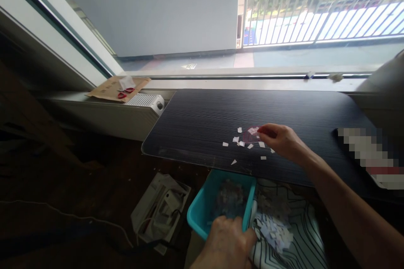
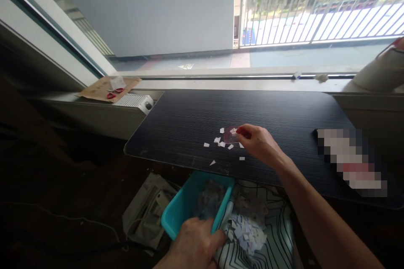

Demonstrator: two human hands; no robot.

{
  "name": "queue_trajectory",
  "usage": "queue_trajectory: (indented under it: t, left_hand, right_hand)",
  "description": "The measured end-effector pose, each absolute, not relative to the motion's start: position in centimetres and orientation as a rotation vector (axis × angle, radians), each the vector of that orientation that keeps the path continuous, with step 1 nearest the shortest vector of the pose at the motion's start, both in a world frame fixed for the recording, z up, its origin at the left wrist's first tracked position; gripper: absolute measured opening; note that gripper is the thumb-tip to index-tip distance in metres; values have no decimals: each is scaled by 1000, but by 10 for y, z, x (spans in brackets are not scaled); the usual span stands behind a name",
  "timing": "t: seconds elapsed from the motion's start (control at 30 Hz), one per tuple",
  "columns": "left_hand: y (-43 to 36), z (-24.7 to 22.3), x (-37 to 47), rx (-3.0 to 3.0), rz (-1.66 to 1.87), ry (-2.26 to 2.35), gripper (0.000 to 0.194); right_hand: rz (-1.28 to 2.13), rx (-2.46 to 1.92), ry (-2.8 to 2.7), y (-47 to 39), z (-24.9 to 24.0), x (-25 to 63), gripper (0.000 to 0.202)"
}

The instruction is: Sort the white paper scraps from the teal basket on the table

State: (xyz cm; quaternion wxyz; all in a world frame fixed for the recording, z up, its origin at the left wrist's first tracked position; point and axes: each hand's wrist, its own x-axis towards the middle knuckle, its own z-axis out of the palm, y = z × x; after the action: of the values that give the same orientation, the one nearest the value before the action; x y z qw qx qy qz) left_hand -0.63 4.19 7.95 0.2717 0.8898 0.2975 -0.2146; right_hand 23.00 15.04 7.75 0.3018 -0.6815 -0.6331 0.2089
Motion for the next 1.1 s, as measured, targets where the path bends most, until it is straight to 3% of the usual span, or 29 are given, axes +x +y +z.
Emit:
queue_trajectory:
  t: [1.1]
  left_hand:
    - [24, 82, -13, 2436, -405, 898, 17]
  right_hand:
    - [464, -1755, -1818, 137, 80, 220, 24]
